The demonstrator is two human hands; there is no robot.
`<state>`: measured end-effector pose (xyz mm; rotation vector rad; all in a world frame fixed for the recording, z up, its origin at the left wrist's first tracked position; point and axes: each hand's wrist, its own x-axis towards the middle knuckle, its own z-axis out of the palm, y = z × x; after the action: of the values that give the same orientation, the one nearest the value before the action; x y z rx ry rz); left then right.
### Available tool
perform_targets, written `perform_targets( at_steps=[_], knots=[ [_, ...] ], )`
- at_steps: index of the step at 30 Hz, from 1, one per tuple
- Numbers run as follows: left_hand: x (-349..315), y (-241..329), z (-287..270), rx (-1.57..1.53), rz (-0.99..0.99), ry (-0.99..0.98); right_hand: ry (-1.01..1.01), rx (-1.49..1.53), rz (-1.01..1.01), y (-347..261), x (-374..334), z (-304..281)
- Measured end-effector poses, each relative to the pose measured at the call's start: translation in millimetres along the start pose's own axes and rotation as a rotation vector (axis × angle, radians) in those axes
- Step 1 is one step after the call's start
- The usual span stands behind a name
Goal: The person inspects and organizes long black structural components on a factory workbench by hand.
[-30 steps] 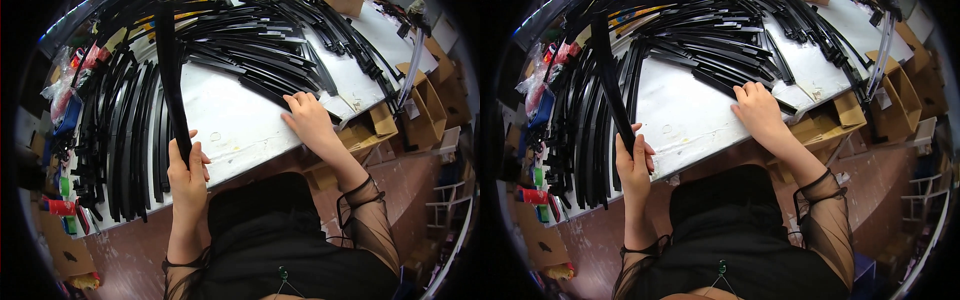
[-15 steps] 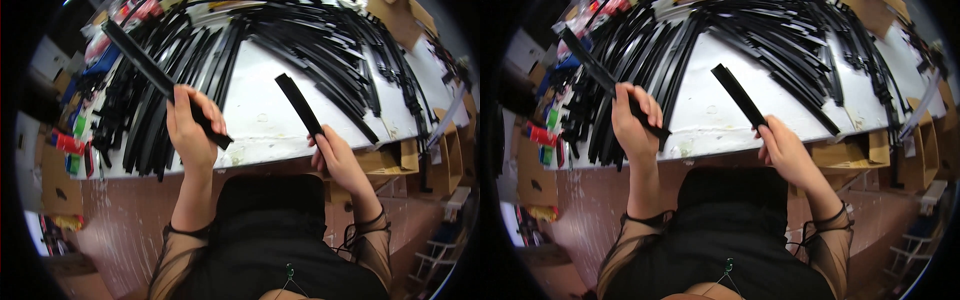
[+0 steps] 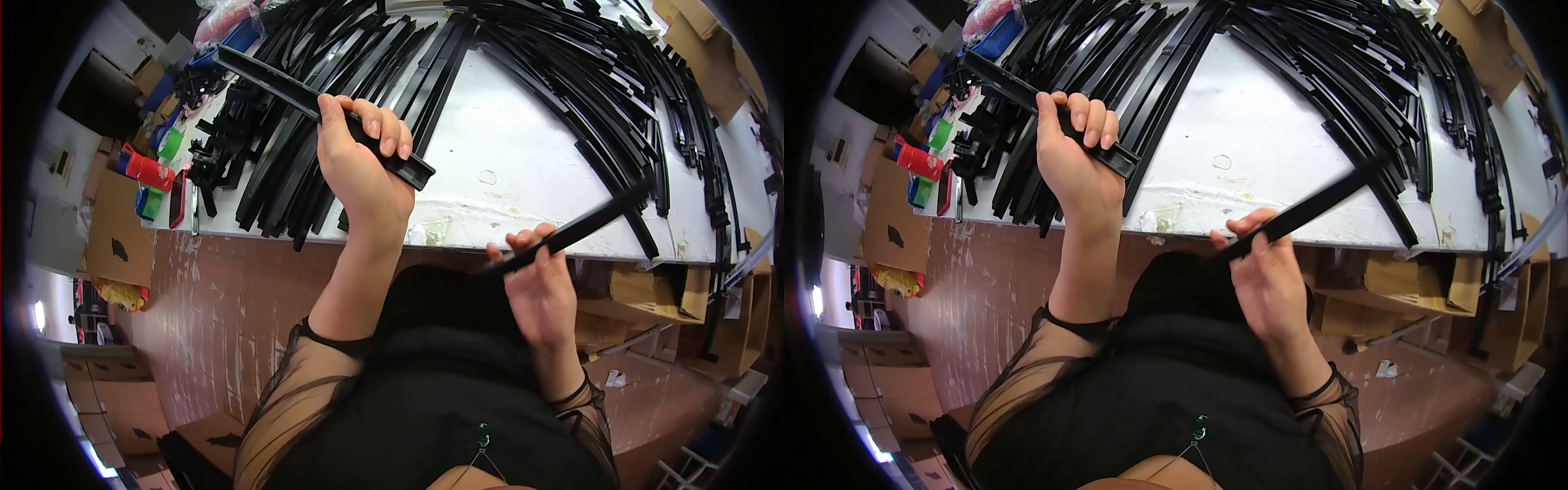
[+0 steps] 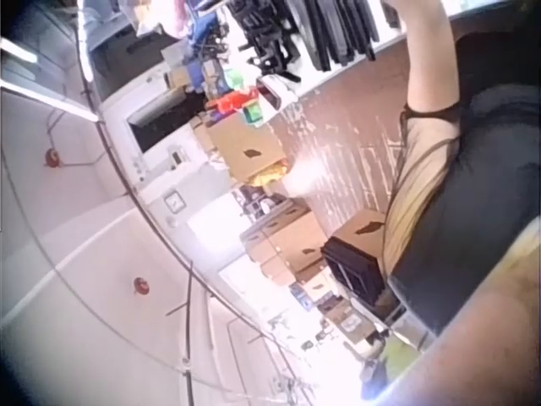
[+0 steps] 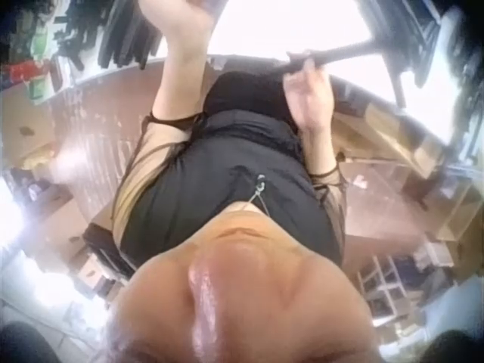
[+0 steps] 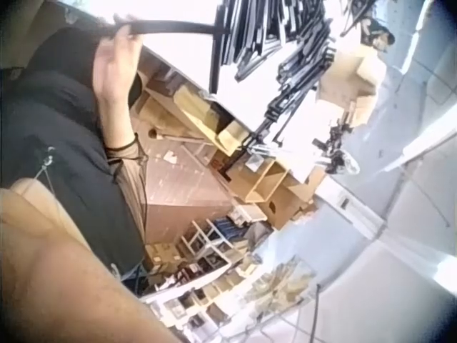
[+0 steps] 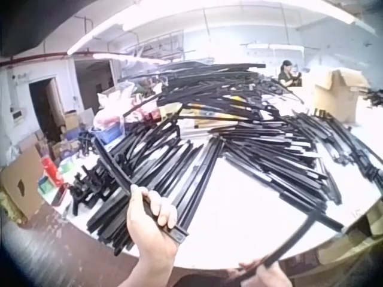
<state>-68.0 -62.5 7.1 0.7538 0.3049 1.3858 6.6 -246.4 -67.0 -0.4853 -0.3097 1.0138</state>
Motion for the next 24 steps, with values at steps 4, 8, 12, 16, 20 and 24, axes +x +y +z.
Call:
perform_targets(
  at_steps=[4,8,12,16,20,24],
  knots=[
    [-9,2,7,-0.032,-0.006,0.006,-0.001,-0.053,-0.086,-10,6,11],
    [-10,-2,3,-0.124,-0.004,0.042,0.024,-0.144,-0.256,0,19,25],
    [-12,-4,6,-0.236,0.022,0.095,0.027,-0.091,-0.296,9,25,32],
    [-16,-3,8,-0.318,0.041,0.075,0.091,-0.051,-0.303,12,27,36],
    [-14,-4,6,-0.296,0.065,0.087,0.13,-0.014,-0.273,14,28,36],
    [-11,-5,4,-0.278,0.062,0.093,0.146,-0.014,-0.286,15,30,34]
  ],
)
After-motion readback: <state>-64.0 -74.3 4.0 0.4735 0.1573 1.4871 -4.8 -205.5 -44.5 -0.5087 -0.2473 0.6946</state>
